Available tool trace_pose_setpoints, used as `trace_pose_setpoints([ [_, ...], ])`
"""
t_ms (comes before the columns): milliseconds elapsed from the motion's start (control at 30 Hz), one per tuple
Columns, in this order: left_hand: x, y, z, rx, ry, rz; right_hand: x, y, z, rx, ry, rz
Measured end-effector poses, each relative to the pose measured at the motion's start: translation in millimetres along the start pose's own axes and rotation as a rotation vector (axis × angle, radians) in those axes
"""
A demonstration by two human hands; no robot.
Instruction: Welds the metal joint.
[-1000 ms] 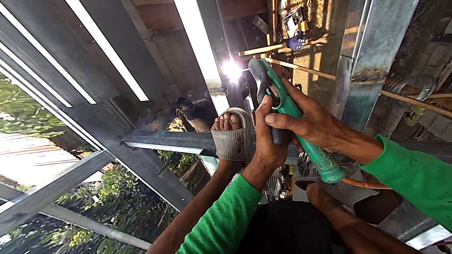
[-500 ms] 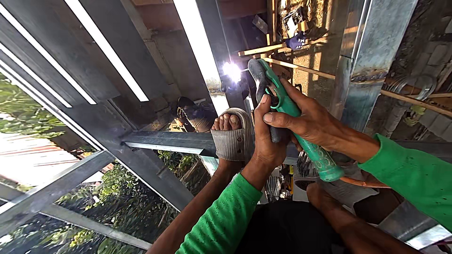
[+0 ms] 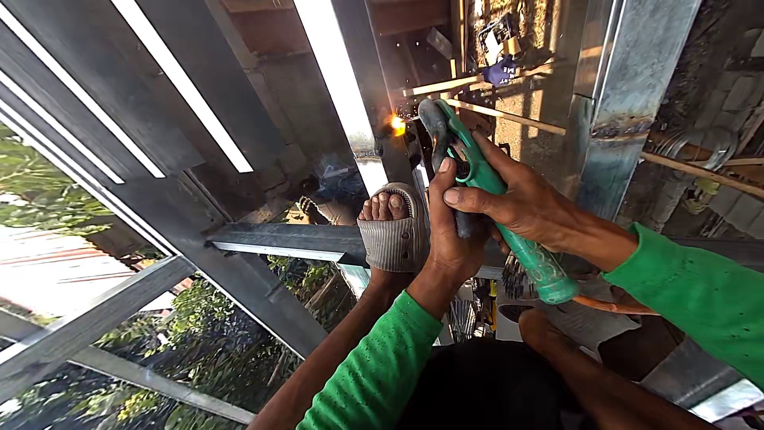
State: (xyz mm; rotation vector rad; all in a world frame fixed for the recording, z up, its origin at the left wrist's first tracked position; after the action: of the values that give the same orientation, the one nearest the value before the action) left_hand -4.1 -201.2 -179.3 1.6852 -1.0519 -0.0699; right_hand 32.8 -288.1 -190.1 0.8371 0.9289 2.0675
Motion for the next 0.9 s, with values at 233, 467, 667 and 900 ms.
trace_pose_setpoints([
  [233,-0.8,1.0,1.3,-0.017,0.032,-0.023,4.6,16.2,-0.7,0.02,-0.019,-0.026],
  [467,-1.7,-0.8,0.7,-0.017,0.023,-0.011,0.4,-0.7,-0.8,0.022,-0.013,0.017],
  [667,-0.8,-1.1,-0.2,-0.003,0.028,-0.008,-0.9,-6.3,1.1,0.015,-0.006,0.038],
  [900,-2.8,-0.6,0.9,-0.008,0.017,-0.015,3.4,3.3,-3.2,0.015,-0.017,0.008],
])
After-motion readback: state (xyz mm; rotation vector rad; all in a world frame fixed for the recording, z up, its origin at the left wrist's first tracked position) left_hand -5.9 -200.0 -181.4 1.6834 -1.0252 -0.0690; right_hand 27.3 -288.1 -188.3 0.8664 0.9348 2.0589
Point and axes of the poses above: each hand's wrist, its own y-axis away from the middle knuckle, its own x-axis out of the palm, z = x × y, the point moved 7 cm from there along -y, towards the middle knuckle, and after that the axes turned 10 degrees about y, right-handed, at the moved point
